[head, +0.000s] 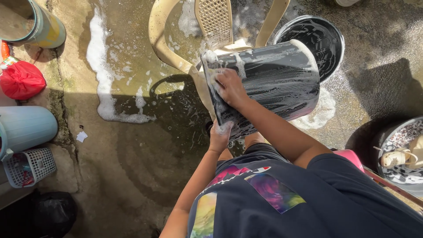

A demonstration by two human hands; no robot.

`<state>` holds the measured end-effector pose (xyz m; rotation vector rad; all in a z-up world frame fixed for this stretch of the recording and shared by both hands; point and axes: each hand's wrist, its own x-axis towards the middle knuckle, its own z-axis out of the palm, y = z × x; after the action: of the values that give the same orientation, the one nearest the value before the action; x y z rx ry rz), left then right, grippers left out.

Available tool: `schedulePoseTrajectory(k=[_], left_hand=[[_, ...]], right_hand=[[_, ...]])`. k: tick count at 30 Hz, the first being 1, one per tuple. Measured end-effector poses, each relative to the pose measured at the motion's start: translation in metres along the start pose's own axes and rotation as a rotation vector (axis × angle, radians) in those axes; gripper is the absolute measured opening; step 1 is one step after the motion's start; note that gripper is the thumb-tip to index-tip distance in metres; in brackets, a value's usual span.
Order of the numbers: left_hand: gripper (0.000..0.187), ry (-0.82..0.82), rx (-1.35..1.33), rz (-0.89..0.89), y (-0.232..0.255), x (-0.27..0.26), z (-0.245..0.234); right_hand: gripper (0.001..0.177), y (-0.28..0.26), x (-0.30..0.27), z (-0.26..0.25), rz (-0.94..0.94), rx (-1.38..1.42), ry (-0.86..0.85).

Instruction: Cleaning and scrubbing several plastic buckets and a chair using a sponge and soapy water.

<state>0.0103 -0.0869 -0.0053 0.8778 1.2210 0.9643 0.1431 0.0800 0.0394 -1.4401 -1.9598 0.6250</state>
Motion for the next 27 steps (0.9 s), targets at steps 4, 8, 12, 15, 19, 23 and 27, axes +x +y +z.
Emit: schedulePoseTrajectory(k=[4,8,12,15,19,23,27], left_hand=[[0.039,-0.013,0.171,0.07,0.045,0.017,-0.002],[0.037,-0.014,0.208,-0.002,0.035,0.019,-0.007],[0.039,-0.021,0.074,-0.007,0.032,0.029,-0.005],[0.039,-0.031,0.048,-0.01,0.019,0.043,-0.008],[0.044,0.0,0.106,0.017,0.046,0.061,-0.006],[0.049,-0.019,0.163,0.136,0.027,0.062,-0.012],[0.045,-0.018,0.205,-0.022,0.067,0.05,-0.004]], right_hand=[[0.025,-0.02,-0.03,-0.016,-0.066,0.094,0.007],[0.02,0.014,0.033,0.01,0.14,0.054,-0.039],[0.021,0.104,0.07,0.075,0.367,0.301,-0.115],[0.014,0.02,0.044,0.01,0.068,0.024,-0.033],[0.016,-0.022,-0.025,-0.019,-0.003,0.075,-0.024],[0.012,-0.011,0.018,-0.015,0.104,0.086,-0.118],[0.015,0.057,0.093,0.027,0.511,0.228,-0.31]])
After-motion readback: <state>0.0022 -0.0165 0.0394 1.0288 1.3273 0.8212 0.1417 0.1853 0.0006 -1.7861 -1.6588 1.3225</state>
